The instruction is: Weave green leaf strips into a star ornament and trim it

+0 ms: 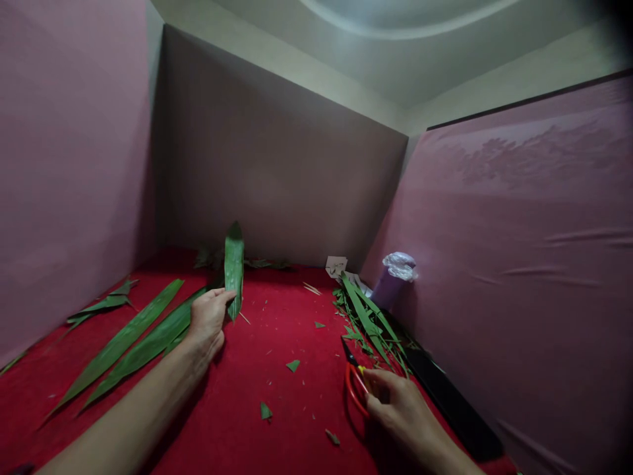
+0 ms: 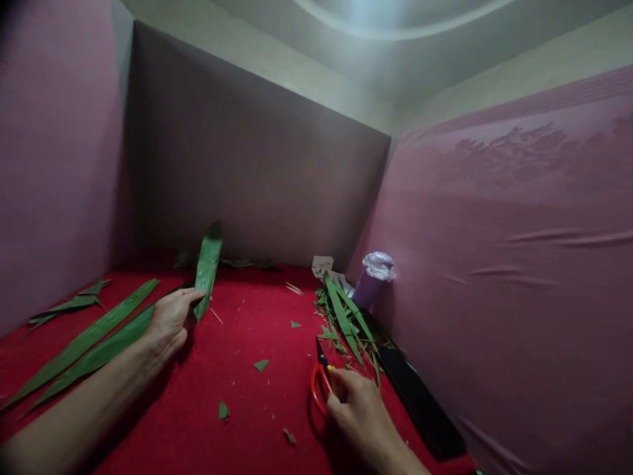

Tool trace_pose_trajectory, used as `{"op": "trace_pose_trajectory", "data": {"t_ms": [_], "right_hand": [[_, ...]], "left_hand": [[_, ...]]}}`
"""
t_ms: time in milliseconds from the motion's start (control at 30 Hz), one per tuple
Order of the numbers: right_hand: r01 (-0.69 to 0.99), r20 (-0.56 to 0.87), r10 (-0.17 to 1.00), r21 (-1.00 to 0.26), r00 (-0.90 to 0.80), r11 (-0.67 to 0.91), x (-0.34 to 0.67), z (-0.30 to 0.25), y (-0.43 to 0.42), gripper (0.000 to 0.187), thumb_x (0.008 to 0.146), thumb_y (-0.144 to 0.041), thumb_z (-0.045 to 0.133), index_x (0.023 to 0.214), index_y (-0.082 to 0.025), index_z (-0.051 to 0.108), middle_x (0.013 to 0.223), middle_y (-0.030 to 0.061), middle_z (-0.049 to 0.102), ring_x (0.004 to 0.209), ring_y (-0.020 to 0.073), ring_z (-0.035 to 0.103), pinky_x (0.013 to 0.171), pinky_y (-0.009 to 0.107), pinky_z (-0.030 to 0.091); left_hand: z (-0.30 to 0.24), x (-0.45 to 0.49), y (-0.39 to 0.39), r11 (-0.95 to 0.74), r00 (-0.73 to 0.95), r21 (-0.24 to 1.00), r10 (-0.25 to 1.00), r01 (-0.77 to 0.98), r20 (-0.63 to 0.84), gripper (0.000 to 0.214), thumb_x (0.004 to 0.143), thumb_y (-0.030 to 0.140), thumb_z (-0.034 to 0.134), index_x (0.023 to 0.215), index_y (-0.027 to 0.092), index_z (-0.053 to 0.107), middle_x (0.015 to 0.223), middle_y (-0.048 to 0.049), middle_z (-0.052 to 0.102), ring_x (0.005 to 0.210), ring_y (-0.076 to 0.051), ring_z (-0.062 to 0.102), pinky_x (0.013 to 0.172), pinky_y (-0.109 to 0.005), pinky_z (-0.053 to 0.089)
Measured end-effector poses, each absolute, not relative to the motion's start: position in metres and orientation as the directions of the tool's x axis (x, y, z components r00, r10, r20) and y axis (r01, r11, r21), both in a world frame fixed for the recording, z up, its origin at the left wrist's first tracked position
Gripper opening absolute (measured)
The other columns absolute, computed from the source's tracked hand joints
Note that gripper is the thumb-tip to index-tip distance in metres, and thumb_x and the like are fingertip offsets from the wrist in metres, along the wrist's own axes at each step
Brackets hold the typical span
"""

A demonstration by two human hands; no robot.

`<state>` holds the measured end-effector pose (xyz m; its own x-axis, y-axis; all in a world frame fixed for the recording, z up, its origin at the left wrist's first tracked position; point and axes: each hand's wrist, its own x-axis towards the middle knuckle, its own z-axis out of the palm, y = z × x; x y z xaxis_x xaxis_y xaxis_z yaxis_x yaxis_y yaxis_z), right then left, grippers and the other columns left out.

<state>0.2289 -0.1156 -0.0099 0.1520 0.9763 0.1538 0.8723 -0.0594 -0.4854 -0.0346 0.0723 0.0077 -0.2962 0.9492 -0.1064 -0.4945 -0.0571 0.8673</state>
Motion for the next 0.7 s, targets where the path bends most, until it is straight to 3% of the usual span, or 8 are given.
{"op": "trace_pose_trajectory", "data": {"t_ms": [133,333,400,533,633,700], "right_hand": [[0.852,0.180,0.977,-0.523,0.116,-0.005,0.216,0.002,-0.114,0.016,0.077,-0.018,0.046,0.073,-0.018,0.062,0.061,-0.0010,0.056,0.056,0.0129,0.048,0.052,0.022,0.032],[0.833,0.145,0.958,-0.472,-0.249,0.288,0.175,0.000,-0.122,0.012,0.072,-0.018,0.053,0.072,-0.017,0.064,0.065,0.0001,0.054,0.056,0.0106,0.047,0.051,0.020,0.032],[0.823,0.114,0.951,-0.478,-0.288,0.307,0.177,-0.005,-0.127,0.014,0.070,-0.020,0.055,0.075,-0.016,0.067,0.065,0.0013,0.054,0.054,0.0104,0.047,0.048,0.020,0.031],[0.829,0.095,0.994,-0.550,-0.051,0.095,0.202,-0.005,-0.129,0.023,0.077,-0.029,0.052,0.066,-0.015,0.066,0.061,0.0015,0.054,0.052,0.0115,0.046,0.047,0.021,0.031],[0.771,0.121,0.979,-0.635,0.165,-0.051,0.224,0.004,-0.127,0.026,0.080,-0.032,0.049,0.071,-0.016,0.068,0.058,0.0012,0.056,0.053,0.0138,0.048,0.047,0.022,0.033],[0.739,0.145,0.965,-0.670,0.221,-0.069,0.231,0.008,-0.128,0.026,0.079,-0.034,0.050,0.078,-0.016,0.069,0.058,0.0014,0.057,0.053,0.0147,0.050,0.048,0.022,0.035]], "left_hand": [[0.008,-0.034,0.072,-0.053,-0.298,0.868,0.948,-0.493,-0.111,0.008,0.051,0.010,0.064,0.054,0.014,0.058,0.044,0.0046,0.054,0.040,-0.008,0.048,0.042,-0.020,0.037],[0.010,-0.035,0.073,-0.054,-0.303,0.863,0.946,-0.502,-0.117,0.010,0.052,0.009,0.064,0.056,0.015,0.057,0.045,0.0050,0.054,0.040,-0.008,0.048,0.042,-0.020,0.037],[0.010,-0.036,0.073,-0.053,-0.304,0.863,0.945,-0.502,-0.119,0.011,0.052,0.009,0.064,0.056,0.016,0.057,0.044,0.0052,0.053,0.039,-0.008,0.047,0.041,-0.020,0.036],[0.009,-0.036,0.073,-0.061,-0.306,0.861,0.945,-0.504,-0.112,0.011,0.052,0.009,0.065,0.057,0.015,0.057,0.044,0.0053,0.053,0.040,-0.008,0.048,0.041,-0.020,0.036],[0.008,-0.035,0.073,-0.063,-0.303,0.860,0.947,-0.507,-0.109,0.010,0.053,0.010,0.064,0.057,0.015,0.058,0.044,0.0047,0.054,0.040,-0.008,0.048,0.041,-0.021,0.036],[0.007,-0.035,0.074,-0.063,-0.305,0.862,0.946,-0.504,-0.109,0.008,0.053,0.010,0.064,0.056,0.015,0.058,0.043,0.0044,0.054,0.039,-0.008,0.047,0.041,-0.021,0.036]]}}
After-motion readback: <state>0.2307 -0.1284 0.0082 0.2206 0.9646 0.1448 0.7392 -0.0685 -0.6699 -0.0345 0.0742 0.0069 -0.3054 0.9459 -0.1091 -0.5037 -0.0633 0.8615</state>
